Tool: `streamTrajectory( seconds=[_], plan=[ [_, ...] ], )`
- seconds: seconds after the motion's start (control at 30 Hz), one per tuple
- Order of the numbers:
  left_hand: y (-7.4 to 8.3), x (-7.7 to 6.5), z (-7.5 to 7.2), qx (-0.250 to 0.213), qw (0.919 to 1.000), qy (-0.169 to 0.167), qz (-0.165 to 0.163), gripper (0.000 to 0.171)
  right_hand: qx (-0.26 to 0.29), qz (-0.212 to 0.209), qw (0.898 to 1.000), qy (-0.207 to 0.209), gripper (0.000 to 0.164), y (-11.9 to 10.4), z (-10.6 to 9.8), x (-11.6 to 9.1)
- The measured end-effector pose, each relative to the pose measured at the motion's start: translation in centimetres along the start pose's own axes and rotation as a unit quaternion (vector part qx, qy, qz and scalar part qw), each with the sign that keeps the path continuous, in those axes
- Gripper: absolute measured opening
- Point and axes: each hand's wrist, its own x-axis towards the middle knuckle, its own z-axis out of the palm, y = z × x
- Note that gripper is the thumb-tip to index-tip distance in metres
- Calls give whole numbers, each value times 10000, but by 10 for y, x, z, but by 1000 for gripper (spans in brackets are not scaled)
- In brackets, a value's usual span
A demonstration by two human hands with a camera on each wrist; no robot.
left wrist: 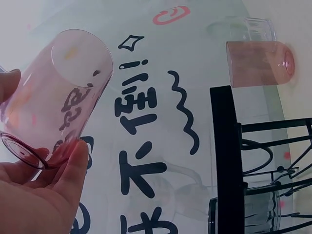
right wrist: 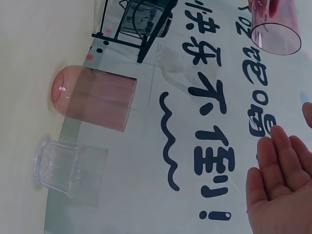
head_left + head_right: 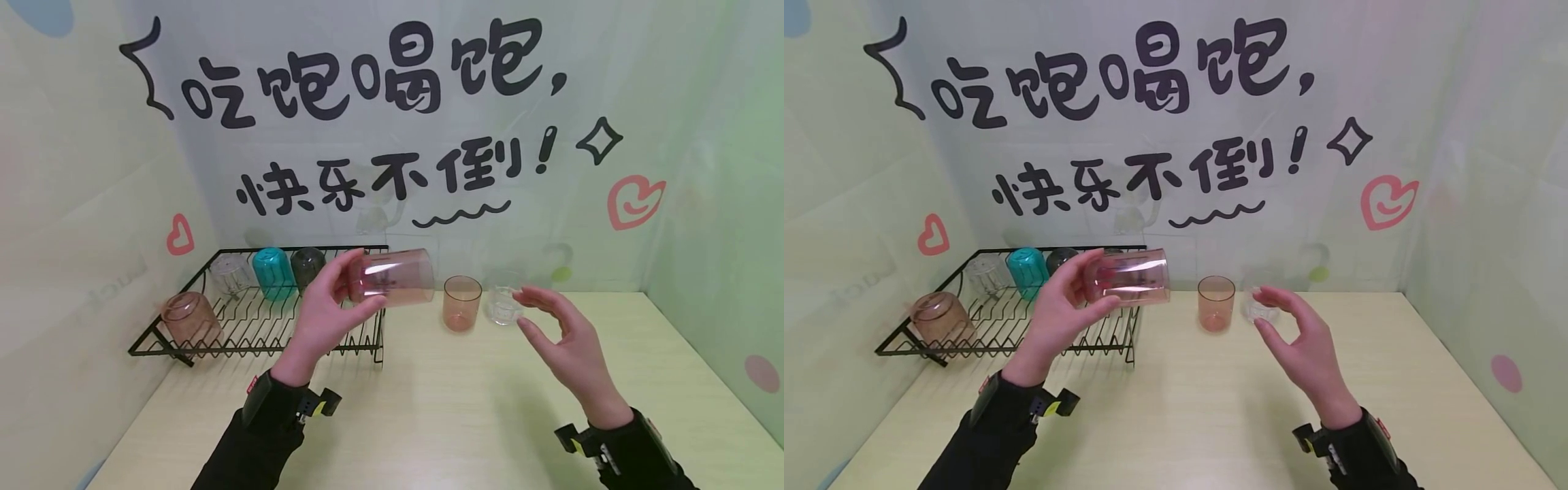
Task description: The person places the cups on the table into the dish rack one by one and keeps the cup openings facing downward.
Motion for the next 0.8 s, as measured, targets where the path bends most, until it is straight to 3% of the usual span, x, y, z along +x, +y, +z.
streamTrajectory(
  seconds=[0.8],
  plan=[
    [-2,1,-22,635,9976,207,-160,73,-872,-84,9962,-5,54,15,-15,-3]
  ],
)
